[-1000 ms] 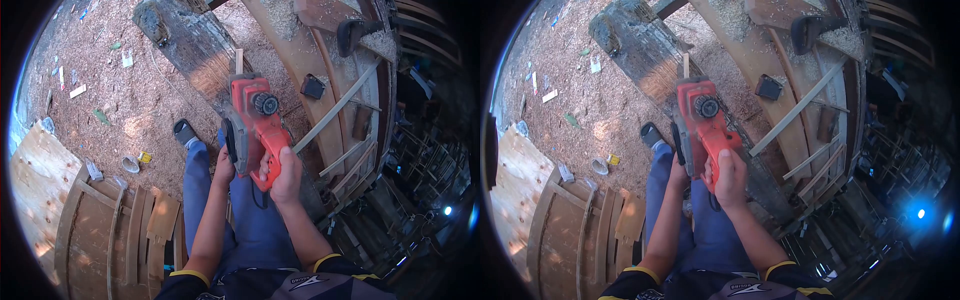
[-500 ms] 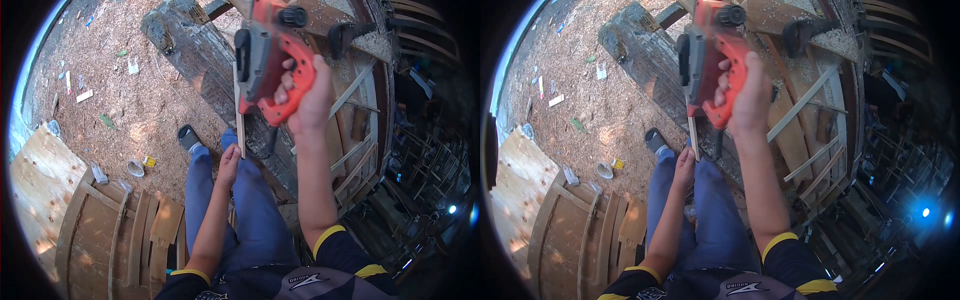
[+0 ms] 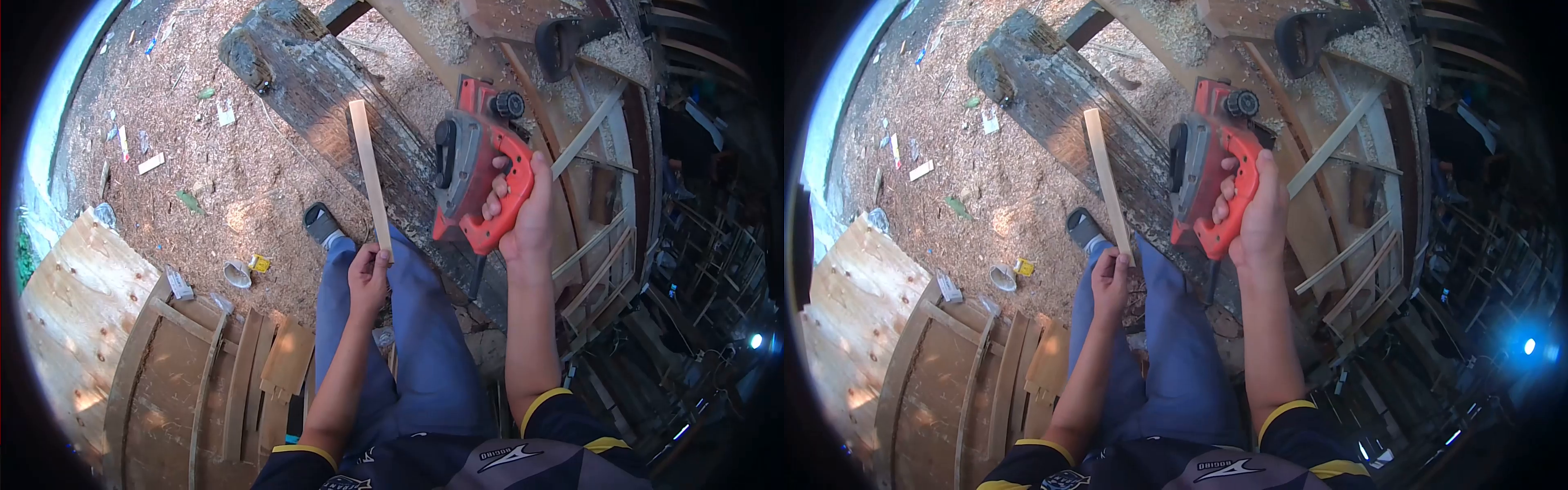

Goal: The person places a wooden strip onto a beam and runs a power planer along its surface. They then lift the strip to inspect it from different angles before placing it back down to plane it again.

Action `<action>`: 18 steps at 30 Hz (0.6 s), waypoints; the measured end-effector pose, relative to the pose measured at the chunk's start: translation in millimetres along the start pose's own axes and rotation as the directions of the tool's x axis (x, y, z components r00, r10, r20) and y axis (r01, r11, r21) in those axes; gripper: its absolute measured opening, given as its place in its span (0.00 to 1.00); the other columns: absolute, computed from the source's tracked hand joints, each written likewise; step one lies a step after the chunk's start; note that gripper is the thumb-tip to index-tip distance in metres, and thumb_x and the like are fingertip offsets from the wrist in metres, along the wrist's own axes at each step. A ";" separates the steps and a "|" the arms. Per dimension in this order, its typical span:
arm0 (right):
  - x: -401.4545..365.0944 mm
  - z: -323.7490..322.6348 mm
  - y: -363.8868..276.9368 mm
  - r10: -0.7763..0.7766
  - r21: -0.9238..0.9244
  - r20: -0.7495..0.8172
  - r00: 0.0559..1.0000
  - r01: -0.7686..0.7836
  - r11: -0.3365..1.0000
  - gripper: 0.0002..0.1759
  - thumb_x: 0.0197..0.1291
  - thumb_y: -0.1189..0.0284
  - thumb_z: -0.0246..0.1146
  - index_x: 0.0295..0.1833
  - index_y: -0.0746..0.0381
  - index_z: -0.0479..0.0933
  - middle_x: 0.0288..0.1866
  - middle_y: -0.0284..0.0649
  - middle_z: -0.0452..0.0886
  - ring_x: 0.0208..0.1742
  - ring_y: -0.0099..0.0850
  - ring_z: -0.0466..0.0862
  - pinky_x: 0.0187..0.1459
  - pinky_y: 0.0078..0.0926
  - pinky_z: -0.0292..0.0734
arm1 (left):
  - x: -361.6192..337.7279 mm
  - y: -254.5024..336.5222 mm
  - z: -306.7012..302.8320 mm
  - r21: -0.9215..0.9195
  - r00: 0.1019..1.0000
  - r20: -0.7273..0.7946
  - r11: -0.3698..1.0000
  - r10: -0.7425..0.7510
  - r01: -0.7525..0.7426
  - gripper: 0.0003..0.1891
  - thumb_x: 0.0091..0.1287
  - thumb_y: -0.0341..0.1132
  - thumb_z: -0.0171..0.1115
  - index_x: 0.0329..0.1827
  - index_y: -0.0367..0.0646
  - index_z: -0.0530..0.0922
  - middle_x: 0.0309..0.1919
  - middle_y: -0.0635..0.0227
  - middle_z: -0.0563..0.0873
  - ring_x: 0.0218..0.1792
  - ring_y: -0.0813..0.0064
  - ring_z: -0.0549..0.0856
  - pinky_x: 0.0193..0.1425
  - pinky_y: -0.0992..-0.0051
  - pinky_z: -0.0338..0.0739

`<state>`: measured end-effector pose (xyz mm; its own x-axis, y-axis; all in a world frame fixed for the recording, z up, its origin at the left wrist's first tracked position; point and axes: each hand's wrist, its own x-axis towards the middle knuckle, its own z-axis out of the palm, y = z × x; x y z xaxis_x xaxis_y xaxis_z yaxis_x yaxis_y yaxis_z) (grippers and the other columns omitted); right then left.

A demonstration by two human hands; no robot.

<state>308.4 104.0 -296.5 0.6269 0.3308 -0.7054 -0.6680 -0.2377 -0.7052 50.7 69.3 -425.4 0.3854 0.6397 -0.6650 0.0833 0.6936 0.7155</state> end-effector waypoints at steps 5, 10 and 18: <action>11.7 21.7 -2.7 -0.046 -0.022 -0.002 0.999 0.046 0.999 0.28 0.78 0.47 0.48 0.47 0.64 0.75 0.25 0.31 0.71 0.18 0.21 0.71 0.21 0.22 0.69 | -0.7 5.1 -1.2 0.008 0.999 -0.007 0.999 0.033 -0.032 0.08 0.80 0.34 0.57 0.45 0.39 0.78 0.34 0.77 0.81 0.35 0.88 0.77 0.41 0.84 0.72; 17.9 25.5 5.6 -0.065 -0.020 -0.011 0.998 0.065 0.998 0.28 0.79 0.47 0.48 0.48 0.64 0.75 0.26 0.32 0.72 0.20 0.21 0.72 0.23 0.22 0.72 | -2.6 12.2 -7.8 0.046 0.998 0.004 0.997 0.064 -0.064 0.08 0.81 0.34 0.56 0.46 0.39 0.77 0.34 0.77 0.80 0.36 0.88 0.77 0.41 0.83 0.72; 3.9 20.2 12.1 -0.257 -0.354 -0.061 0.964 0.220 0.909 0.34 0.78 0.44 0.49 0.67 0.65 0.72 0.44 0.42 0.78 0.39 0.28 0.81 0.45 0.28 0.82 | -10.2 18.4 -17.1 0.068 0.991 0.044 0.990 0.123 -0.126 0.07 0.79 0.34 0.58 0.47 0.38 0.78 0.36 0.73 0.81 0.38 0.84 0.78 0.45 0.82 0.73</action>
<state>294.6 120.9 -306.4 0.8012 0.3240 -0.5030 -0.3274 -0.4663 -0.8218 32.6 81.2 -409.1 0.4330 0.7047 -0.5620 0.0968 0.5835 0.8063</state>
